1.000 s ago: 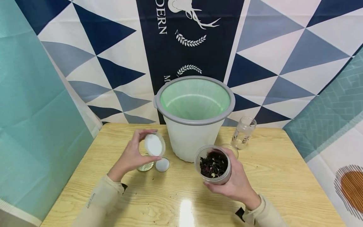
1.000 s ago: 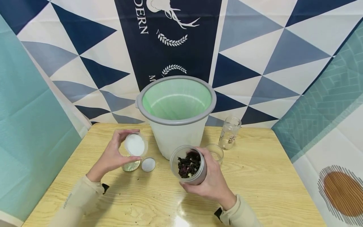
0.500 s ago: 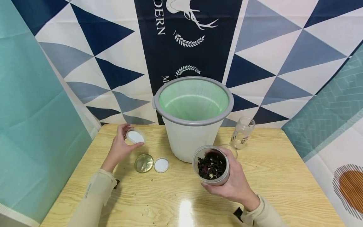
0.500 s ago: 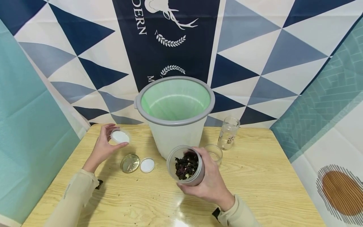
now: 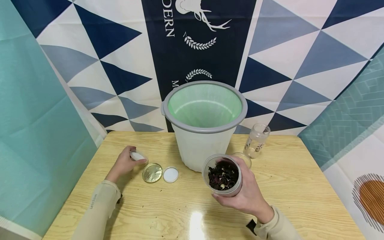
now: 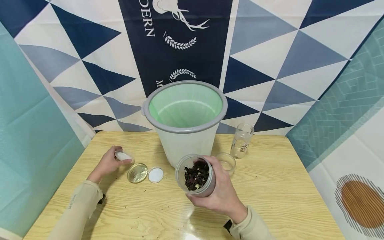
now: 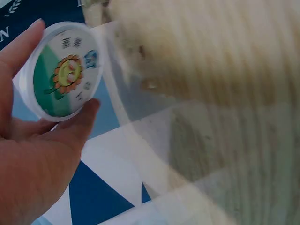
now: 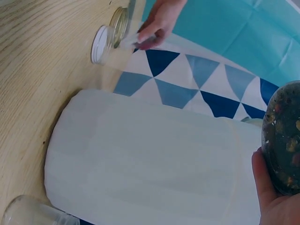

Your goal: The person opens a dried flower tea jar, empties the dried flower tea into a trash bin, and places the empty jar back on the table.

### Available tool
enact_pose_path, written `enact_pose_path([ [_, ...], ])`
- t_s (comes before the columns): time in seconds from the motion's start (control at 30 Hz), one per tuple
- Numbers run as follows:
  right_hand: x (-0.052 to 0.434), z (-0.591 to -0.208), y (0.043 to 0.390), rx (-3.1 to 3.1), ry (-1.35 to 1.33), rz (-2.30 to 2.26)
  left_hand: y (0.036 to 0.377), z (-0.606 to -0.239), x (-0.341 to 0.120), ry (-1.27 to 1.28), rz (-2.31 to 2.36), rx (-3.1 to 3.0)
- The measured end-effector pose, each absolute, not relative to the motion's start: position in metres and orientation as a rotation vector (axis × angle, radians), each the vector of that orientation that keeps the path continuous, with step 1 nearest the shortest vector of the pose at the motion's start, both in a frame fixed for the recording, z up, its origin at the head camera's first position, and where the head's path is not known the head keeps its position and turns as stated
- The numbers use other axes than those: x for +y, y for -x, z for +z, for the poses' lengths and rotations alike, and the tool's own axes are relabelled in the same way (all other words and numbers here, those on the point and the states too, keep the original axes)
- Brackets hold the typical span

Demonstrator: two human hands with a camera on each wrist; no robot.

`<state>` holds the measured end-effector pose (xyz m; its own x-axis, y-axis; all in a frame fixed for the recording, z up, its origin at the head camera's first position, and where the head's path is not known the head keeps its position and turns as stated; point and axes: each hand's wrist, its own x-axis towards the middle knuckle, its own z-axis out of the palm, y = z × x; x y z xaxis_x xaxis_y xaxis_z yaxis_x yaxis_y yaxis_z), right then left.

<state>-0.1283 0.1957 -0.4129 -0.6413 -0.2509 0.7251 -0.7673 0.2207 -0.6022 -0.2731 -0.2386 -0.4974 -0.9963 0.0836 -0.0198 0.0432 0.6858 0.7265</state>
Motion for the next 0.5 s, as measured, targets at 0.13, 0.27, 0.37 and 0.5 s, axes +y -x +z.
enact_pose_path([
  [0.13, 0.1957, -0.4131, 0.1278, -2.02, -0.939, 1.429, 0.271, -0.5017, -0.2369, -0.118, 1.107, 2.847],
  [0.27, 0.1958, -0.4128, 0.1274, -2.017, -0.944, 1.431, 0.2674, -0.5031, -0.2342, -0.165, 0.932, 2.884],
  [0.37, 0.1962, -0.4123, 0.1274, -2.025, -0.937, 1.422, 0.2653, -0.5049, -0.2341, -0.212, 0.806, 2.915],
  [0.5, 0.1969, -0.4118, 0.1275, -2.039, -0.922, 1.414, 0.2639, -0.506, -0.2348, -0.24, 0.766, 2.932],
])
